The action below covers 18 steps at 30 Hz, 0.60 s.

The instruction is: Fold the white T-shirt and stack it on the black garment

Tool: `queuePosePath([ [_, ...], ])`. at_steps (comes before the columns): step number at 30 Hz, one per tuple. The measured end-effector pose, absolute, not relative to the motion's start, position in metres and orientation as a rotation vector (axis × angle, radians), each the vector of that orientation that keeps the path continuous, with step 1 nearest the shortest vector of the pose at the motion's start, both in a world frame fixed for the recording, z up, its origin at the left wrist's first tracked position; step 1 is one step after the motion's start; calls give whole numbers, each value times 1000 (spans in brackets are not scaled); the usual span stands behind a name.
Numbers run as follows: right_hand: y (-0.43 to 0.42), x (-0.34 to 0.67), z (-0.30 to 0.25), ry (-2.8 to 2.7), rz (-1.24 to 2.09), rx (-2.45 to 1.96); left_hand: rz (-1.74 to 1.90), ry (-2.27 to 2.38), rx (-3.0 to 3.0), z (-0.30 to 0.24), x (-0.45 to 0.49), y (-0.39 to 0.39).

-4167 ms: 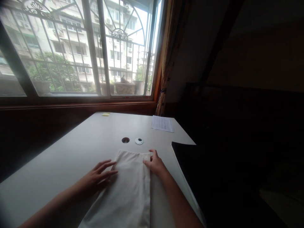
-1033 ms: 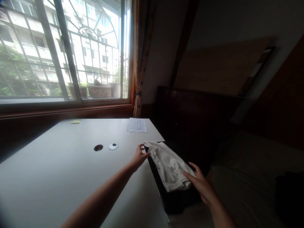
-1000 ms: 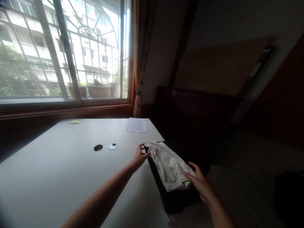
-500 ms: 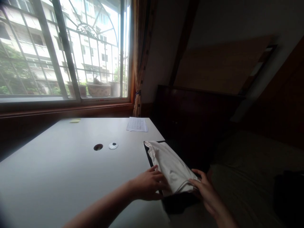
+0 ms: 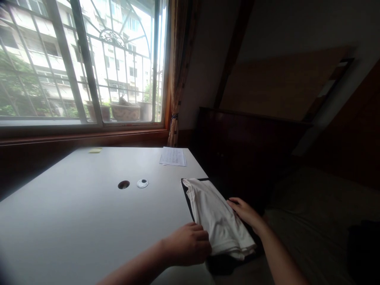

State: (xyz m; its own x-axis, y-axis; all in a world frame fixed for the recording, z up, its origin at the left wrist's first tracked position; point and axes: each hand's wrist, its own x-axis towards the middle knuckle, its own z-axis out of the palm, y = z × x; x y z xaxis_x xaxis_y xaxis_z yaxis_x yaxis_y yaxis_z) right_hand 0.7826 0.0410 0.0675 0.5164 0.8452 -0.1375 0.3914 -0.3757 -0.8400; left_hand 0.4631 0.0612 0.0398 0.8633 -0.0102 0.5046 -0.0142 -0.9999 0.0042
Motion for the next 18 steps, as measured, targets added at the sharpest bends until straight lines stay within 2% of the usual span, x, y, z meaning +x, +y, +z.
queuePosePath([
  [10,161,762,55,-1120,573,-1918,933,19,2971,26,460,55],
  [18,190,784,53,-1181,269,-1915,1057,2,2921,14,469,58],
])
